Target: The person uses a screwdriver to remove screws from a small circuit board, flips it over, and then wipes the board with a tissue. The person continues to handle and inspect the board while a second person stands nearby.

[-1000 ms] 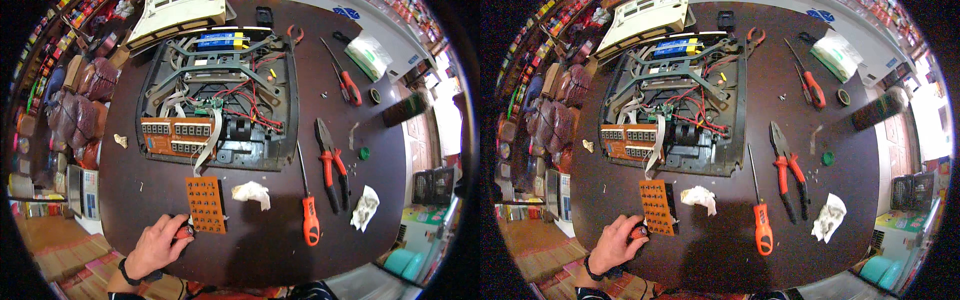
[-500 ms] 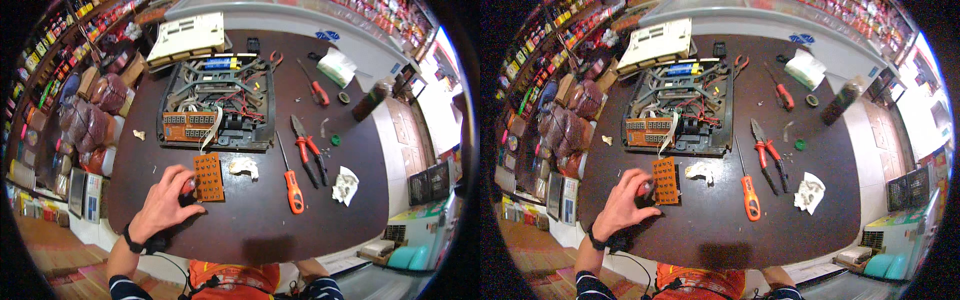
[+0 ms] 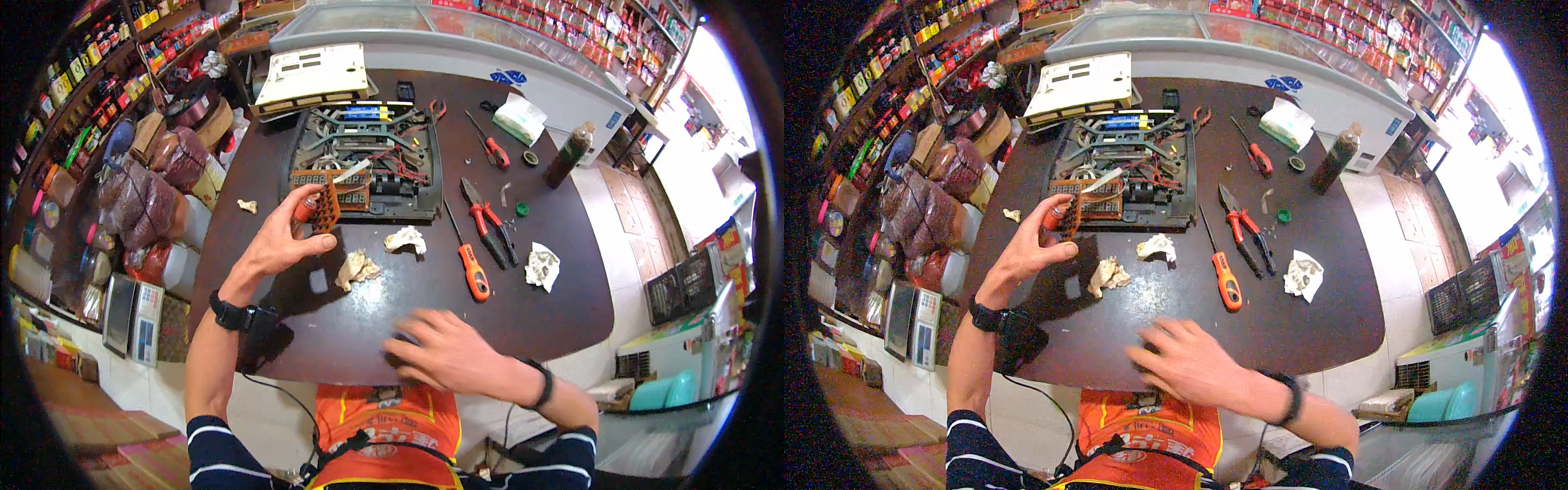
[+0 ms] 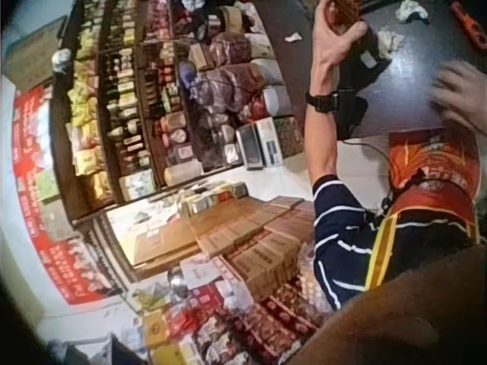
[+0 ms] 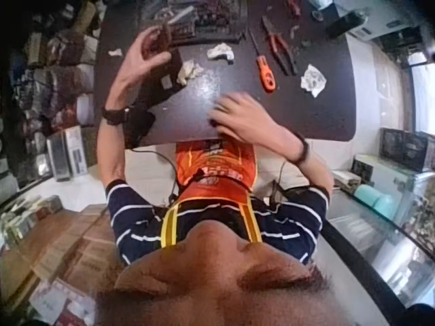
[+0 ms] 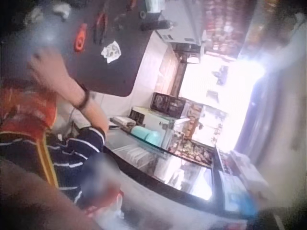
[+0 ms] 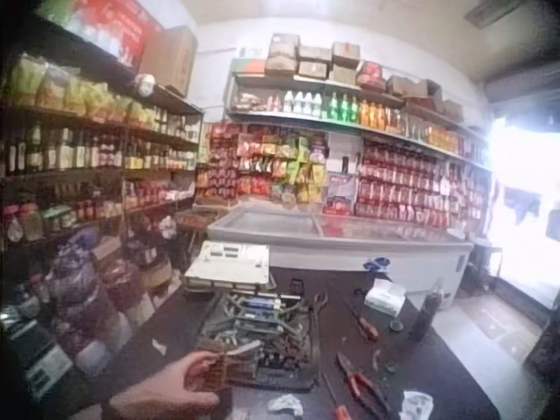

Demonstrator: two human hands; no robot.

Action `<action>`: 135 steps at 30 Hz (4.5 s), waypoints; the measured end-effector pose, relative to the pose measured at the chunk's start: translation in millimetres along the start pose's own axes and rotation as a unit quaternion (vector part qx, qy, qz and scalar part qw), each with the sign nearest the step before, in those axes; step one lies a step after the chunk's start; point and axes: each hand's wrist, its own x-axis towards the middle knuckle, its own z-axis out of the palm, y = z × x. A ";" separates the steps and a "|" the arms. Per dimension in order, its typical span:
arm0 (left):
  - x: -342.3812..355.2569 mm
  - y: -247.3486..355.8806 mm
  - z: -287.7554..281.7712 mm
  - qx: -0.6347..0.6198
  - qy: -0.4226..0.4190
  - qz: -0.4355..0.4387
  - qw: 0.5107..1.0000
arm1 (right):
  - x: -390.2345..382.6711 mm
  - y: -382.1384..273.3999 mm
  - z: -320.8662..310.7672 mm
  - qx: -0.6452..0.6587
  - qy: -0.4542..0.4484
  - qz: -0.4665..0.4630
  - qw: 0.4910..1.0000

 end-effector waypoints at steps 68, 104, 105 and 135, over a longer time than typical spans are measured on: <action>1.7 78.8 61.4 0.149 0.152 0.467 0.858 | 157.7 108.6 1.1 0.945 0.146 0.107 0.273; 10.2 68.9 56.3 0.164 0.233 0.443 0.850 | 153.1 88.3 -1.5 0.854 0.211 0.215 0.424; 12.2 67.7 57.2 0.160 0.236 0.443 0.850 | 152.5 87.8 -1.8 0.850 0.200 0.218 0.435; 12.3 61.7 49.4 0.063 0.254 0.387 0.884 | 159.7 80.6 17.9 0.791 0.275 0.127 0.532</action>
